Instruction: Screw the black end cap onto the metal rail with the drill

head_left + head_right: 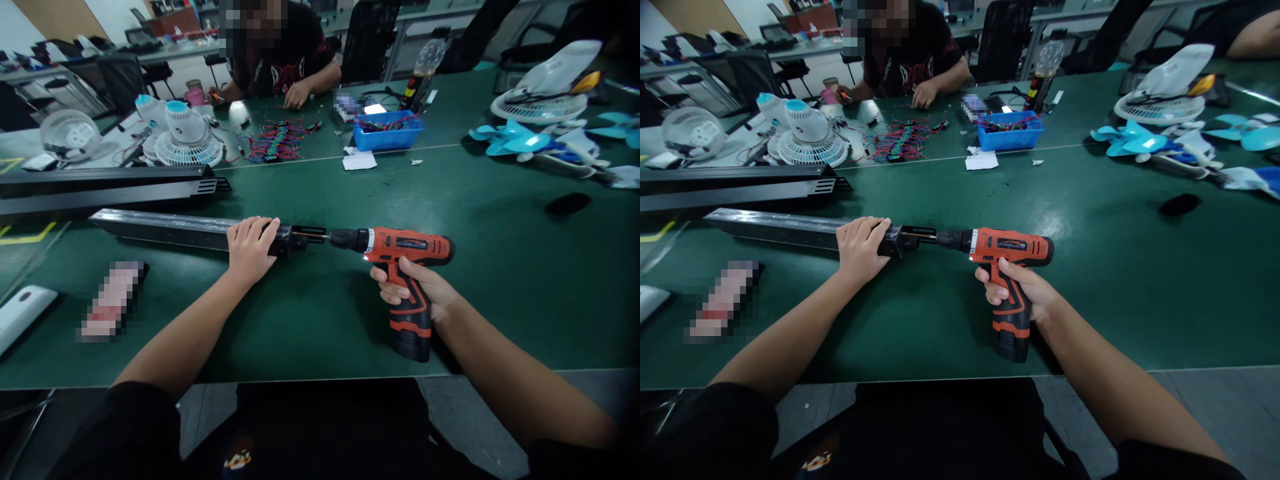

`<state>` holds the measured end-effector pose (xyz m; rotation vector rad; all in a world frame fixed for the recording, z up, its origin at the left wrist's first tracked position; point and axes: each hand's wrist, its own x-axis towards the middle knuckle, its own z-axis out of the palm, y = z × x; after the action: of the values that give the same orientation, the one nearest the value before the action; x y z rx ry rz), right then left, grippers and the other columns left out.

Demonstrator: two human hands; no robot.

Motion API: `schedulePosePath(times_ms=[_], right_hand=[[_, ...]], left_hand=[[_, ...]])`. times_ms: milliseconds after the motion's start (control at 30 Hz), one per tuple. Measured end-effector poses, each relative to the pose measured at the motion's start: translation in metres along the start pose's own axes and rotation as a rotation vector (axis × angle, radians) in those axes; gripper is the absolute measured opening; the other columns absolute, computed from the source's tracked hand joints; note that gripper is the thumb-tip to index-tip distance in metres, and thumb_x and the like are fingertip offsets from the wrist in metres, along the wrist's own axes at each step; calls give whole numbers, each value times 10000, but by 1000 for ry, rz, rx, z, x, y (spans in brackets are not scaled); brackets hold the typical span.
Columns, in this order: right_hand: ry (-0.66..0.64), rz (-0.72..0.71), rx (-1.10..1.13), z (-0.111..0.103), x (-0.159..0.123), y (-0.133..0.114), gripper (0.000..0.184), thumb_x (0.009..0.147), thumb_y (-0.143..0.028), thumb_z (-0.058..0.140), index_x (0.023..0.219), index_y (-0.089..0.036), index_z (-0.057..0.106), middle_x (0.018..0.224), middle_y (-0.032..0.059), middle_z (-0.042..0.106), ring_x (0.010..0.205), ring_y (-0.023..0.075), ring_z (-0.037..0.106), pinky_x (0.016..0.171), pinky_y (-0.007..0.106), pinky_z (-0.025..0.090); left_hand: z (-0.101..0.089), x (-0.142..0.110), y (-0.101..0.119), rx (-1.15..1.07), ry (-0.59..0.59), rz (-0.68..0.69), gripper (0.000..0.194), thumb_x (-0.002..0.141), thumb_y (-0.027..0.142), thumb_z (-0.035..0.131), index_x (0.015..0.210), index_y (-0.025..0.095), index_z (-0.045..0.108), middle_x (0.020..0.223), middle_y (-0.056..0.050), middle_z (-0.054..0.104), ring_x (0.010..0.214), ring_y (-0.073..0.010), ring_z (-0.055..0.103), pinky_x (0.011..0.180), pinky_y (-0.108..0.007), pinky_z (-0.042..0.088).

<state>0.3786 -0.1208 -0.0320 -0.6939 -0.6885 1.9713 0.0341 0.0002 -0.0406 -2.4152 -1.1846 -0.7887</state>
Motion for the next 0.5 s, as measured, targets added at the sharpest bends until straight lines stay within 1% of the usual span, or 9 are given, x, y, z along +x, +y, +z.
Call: schedulePosePath(times_ms=[167, 367, 500], right_hand=[[6, -1, 3, 0, 0, 0, 329, 887, -449, 829, 1055, -188, 720, 898, -2, 625, 498, 49, 322, 533, 214, 530], [0, 10, 7, 0, 0, -1, 333, 888, -449, 831, 1037, -174, 715, 898, 0, 616, 504, 45, 315, 542, 201, 535], [13, 6, 6, 0, 0, -1, 337, 886, -441, 826, 1052, -172, 709, 913, 8, 625, 498, 44, 313, 527, 197, 533]], left_hand=[[0, 0, 0, 14, 7, 13, 514, 858, 169, 672, 1369, 205, 644, 1289, -157, 737, 1245, -377, 644, 1002, -522, 409], [0, 1, -1, -2, 33, 20, 515, 862, 163, 680, 1374, 197, 644, 1281, -168, 739, 1238, -383, 645, 998, -529, 409], [-1, 1, 0, -8, 10, 6, 537, 845, 157, 685, 1379, 204, 640, 1296, -166, 733, 1251, -386, 637, 1006, -533, 406]])
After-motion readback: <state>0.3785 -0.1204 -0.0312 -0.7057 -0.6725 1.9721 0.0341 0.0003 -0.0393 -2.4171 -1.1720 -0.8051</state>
